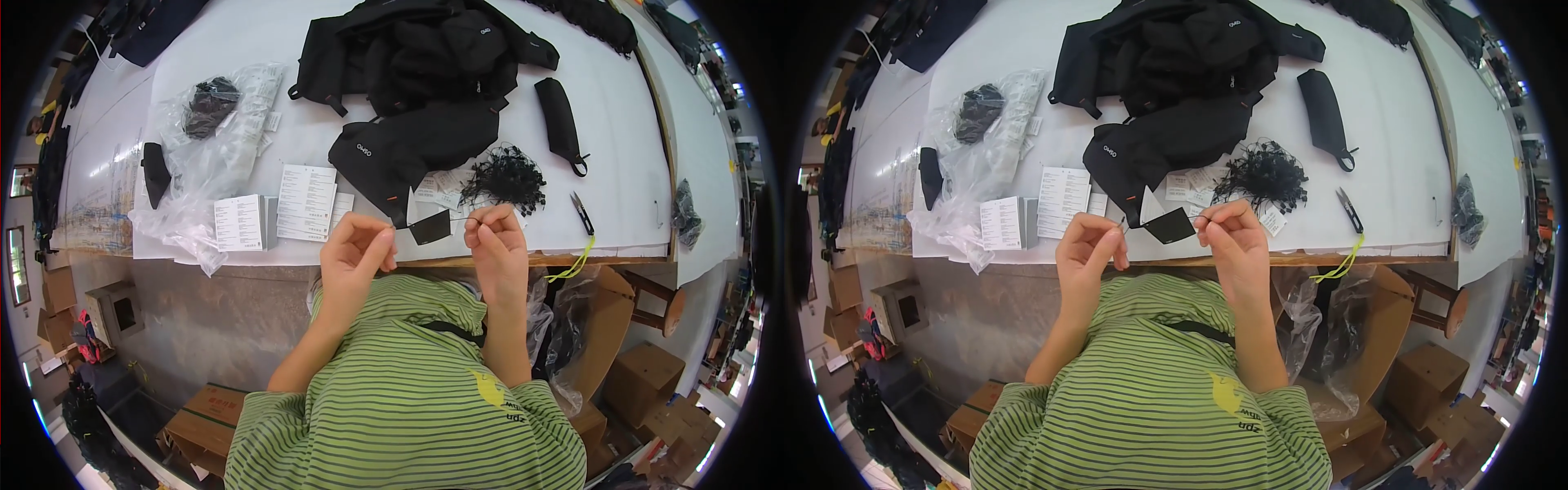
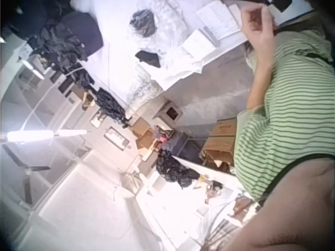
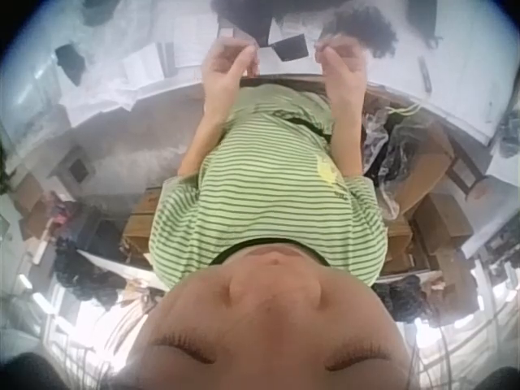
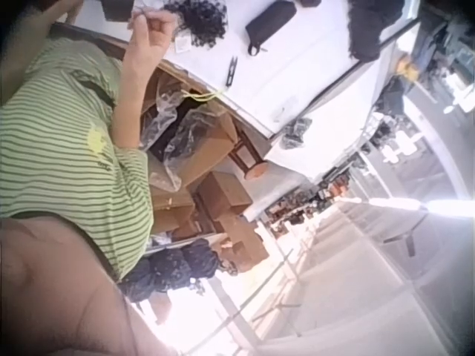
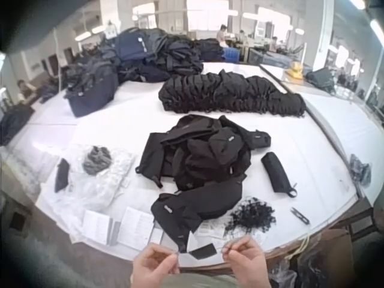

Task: Attaching labels and plastic tags to components of black sports bags.

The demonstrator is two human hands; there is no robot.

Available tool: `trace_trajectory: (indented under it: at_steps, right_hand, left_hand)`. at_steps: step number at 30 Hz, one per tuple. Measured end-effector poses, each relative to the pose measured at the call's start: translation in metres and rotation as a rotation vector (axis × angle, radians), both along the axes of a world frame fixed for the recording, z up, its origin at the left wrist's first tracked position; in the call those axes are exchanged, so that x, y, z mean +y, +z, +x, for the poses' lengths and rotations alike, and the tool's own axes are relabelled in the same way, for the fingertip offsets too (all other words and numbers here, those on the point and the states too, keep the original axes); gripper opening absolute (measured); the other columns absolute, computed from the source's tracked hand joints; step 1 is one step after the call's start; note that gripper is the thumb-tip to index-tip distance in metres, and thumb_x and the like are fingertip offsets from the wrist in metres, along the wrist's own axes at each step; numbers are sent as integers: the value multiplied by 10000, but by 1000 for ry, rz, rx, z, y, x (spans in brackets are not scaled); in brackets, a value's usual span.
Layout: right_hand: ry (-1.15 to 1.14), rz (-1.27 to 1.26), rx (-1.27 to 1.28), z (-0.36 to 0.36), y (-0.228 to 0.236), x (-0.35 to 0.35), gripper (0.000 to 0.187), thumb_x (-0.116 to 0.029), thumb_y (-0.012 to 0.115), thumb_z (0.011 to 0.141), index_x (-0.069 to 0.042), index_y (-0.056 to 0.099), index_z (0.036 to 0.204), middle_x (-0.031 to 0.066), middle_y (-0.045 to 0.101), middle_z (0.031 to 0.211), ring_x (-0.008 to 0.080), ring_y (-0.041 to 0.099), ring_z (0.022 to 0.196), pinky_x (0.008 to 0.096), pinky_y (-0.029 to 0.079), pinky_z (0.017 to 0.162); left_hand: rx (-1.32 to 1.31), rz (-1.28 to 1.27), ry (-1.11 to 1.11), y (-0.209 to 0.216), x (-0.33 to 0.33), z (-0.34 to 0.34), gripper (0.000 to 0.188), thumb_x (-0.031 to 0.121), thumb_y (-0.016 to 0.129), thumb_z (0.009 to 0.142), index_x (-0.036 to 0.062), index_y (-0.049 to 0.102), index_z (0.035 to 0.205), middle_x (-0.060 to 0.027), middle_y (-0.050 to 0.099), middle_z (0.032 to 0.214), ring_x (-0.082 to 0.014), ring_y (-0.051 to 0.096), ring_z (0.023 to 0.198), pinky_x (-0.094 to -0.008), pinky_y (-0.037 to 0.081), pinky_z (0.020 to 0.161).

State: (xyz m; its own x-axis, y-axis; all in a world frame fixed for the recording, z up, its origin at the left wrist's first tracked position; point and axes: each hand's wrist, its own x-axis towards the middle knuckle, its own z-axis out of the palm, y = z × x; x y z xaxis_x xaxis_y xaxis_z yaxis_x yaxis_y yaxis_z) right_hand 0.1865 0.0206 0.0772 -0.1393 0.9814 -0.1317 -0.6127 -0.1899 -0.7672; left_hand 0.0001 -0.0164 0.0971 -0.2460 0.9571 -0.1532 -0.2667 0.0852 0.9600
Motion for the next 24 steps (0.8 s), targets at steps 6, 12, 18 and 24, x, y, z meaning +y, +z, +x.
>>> trace_trajectory:
  at_steps: [6,12,18,24]
  right_hand:
    - [65,90,-214,-18,-2,-9,88,-87,557,938,-36,498,977,108,615,903,139,579,766,237,430,683]
    - [83,184,-232,-22,4,-12,128,-88,479,978,-29,466,1090,36,540,770,90,508,698,204,400,637]
    - [235,231,-172,-16,4,-15,166,-60,492,966,-16,455,1121,24,502,767,81,455,650,208,361,599]
    - [278,253,-122,-15,5,-19,193,-33,515,948,-9,451,1129,30,518,772,85,461,645,204,362,601]
  left_hand:
    - [86,35,-142,0,2,7,81,46,658,856,17,624,923,58,478,669,-5,371,575,-177,271,503]
    - [202,-49,-287,12,2,8,69,50,679,824,27,644,878,94,319,616,-3,266,545,-191,196,495]
    - [150,-74,-356,13,1,8,55,45,667,828,26,631,866,97,314,615,-3,261,547,-193,198,497]
    - [128,-79,-396,15,-1,6,55,52,658,829,27,609,837,93,268,587,-12,243,547,-212,185,498]
